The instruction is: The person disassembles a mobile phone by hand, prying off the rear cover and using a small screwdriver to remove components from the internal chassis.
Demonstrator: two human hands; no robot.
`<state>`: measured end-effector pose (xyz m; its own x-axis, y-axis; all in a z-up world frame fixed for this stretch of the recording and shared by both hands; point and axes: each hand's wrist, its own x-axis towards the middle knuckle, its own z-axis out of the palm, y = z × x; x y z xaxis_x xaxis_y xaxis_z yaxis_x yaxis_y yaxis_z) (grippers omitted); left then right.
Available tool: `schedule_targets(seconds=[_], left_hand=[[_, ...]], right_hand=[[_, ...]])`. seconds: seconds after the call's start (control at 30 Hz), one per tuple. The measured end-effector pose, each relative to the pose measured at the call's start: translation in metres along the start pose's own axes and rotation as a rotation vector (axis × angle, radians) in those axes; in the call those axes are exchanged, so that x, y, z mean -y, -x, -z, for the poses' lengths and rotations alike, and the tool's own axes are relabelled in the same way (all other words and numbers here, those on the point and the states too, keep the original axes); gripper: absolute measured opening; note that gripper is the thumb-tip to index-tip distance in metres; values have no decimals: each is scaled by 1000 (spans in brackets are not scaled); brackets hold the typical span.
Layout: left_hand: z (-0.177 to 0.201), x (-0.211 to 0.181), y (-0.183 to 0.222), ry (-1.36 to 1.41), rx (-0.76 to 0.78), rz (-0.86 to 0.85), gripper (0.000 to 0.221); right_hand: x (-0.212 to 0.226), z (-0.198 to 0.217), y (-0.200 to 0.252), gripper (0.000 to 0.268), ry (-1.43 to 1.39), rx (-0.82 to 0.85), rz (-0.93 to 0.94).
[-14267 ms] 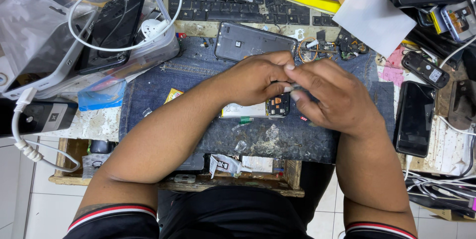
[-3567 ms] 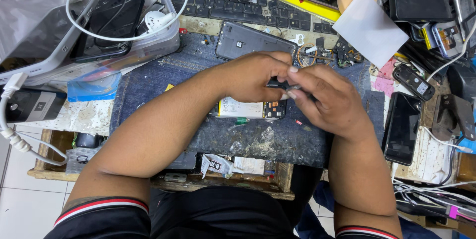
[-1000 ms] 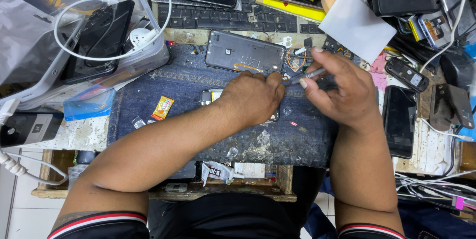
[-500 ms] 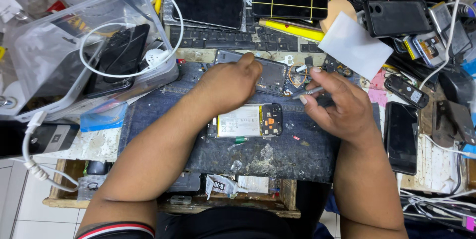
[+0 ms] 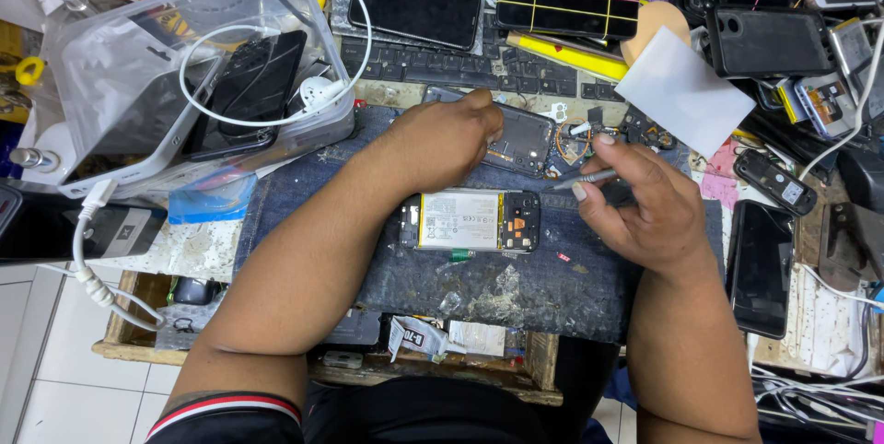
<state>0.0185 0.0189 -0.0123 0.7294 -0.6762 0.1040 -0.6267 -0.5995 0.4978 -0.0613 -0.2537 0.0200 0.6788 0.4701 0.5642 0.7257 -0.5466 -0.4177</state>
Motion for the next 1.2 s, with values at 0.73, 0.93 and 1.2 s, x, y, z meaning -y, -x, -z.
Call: schedule_targets(seconds=[0.73, 0.93, 1.2], left_hand=[[-15, -11, -2, 543, 292, -293, 15], [-15, -10, -2, 517, 279, -305, 12], [-5, -18, 0, 457, 323, -266, 13]], right_hand=[[22, -22, -17, 54, -68, 202, 122], [24, -23, -18, 53, -46, 187, 131], [27, -25, -19, 49, -19, 170, 145]])
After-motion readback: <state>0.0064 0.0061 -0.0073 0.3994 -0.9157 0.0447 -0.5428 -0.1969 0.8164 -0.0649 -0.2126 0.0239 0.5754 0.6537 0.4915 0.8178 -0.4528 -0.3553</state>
